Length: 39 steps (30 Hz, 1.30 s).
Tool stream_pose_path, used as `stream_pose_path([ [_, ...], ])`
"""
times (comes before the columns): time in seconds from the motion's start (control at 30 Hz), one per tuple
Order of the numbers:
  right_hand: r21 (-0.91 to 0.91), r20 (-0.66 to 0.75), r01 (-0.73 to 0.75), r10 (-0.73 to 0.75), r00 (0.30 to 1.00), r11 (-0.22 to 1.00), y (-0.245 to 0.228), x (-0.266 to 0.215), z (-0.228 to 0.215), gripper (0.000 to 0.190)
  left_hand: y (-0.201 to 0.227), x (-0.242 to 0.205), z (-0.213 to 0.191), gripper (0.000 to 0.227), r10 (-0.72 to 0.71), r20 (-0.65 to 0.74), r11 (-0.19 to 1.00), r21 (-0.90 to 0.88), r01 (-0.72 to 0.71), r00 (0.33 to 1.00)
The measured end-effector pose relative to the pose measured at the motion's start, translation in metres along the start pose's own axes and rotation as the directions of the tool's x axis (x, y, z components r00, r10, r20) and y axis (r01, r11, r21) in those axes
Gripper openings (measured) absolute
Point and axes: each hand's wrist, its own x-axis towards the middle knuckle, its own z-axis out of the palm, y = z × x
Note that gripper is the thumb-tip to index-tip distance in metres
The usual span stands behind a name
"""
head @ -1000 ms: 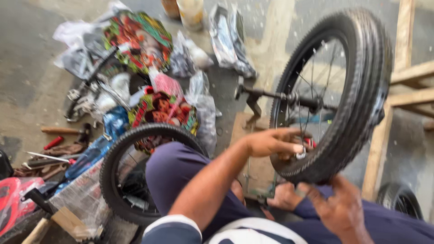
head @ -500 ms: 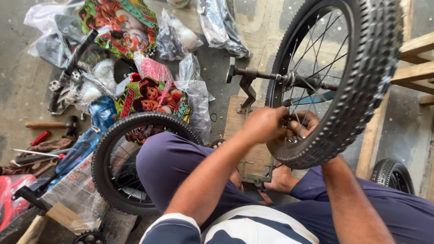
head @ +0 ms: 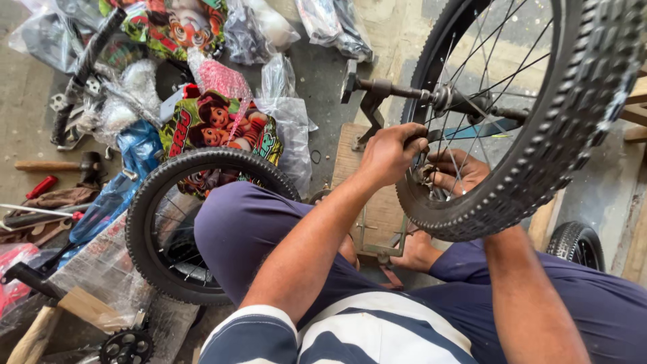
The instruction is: The person sits on the floor and uses a spoke wrench to adjust the tension of the spokes on a bicycle wheel mounted in a truing stand. They repeatedly spin the wheel to check alignment and make fine adjustments to the spokes.
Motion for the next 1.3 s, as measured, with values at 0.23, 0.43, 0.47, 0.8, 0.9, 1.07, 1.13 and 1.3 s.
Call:
stream_pose_path([
  [0.23,-0.167,-0.362,-0.083,0.017,0.932,0.982,-0.012,0.008,0.004,0.031,-0.01,-0.003,0.013,0.023,0.08,-0.064,0.996,0.054,-0.076,0.995],
  [0.43,-0.205,-0.211,-0.115,0.071,0.975,0.972,-0.023,0.003,0.023,0.033,-0.011,-0.007,0.011,0.024,0.076,-0.016,0.997,0.013,-0.076,0.997],
  [0.47,-0.189,-0.224,-0.155,0.111,0.968,0.97,-0.024,0.003,0.022,0.034,-0.011,-0.007,0.01,0.024,0.084,-0.015,0.996,0.021,-0.084,0.996],
  [0.8,-0.541,-0.096,0.249,-0.353,0.93,0.803,0.005,0.0,0.012,0.036,-0.008,-0.008,0.003,0.028,0.063,0.082,0.991,-0.122,-0.053,0.995],
  [0.9,-0.284,-0.121,0.193,-0.235,0.965,0.939,0.001,-0.002,0.012,0.033,-0.003,-0.009,0.001,0.027,-0.02,0.143,0.986,-0.16,0.043,0.989],
  [1.07,-0.467,-0.184,0.001,-0.098,0.978,0.884,-0.013,-0.008,0.018,0.021,-0.004,-0.009,0.003,0.027,0.003,0.122,0.992,-0.128,0.013,0.993],
  [1.13,-0.438,-0.138,0.086,-0.161,0.977,0.895,-0.01,-0.007,0.021,0.02,-0.007,-0.009,0.003,0.027,0.005,0.138,0.989,-0.146,0.016,0.99],
  [1.3,-0.681,0.155,0.316,-0.291,0.944,0.661,-0.03,-0.035,0.022,0.034,-0.022,-0.004,0.007,0.03,-0.004,0.317,0.93,-0.347,0.12,0.948],
])
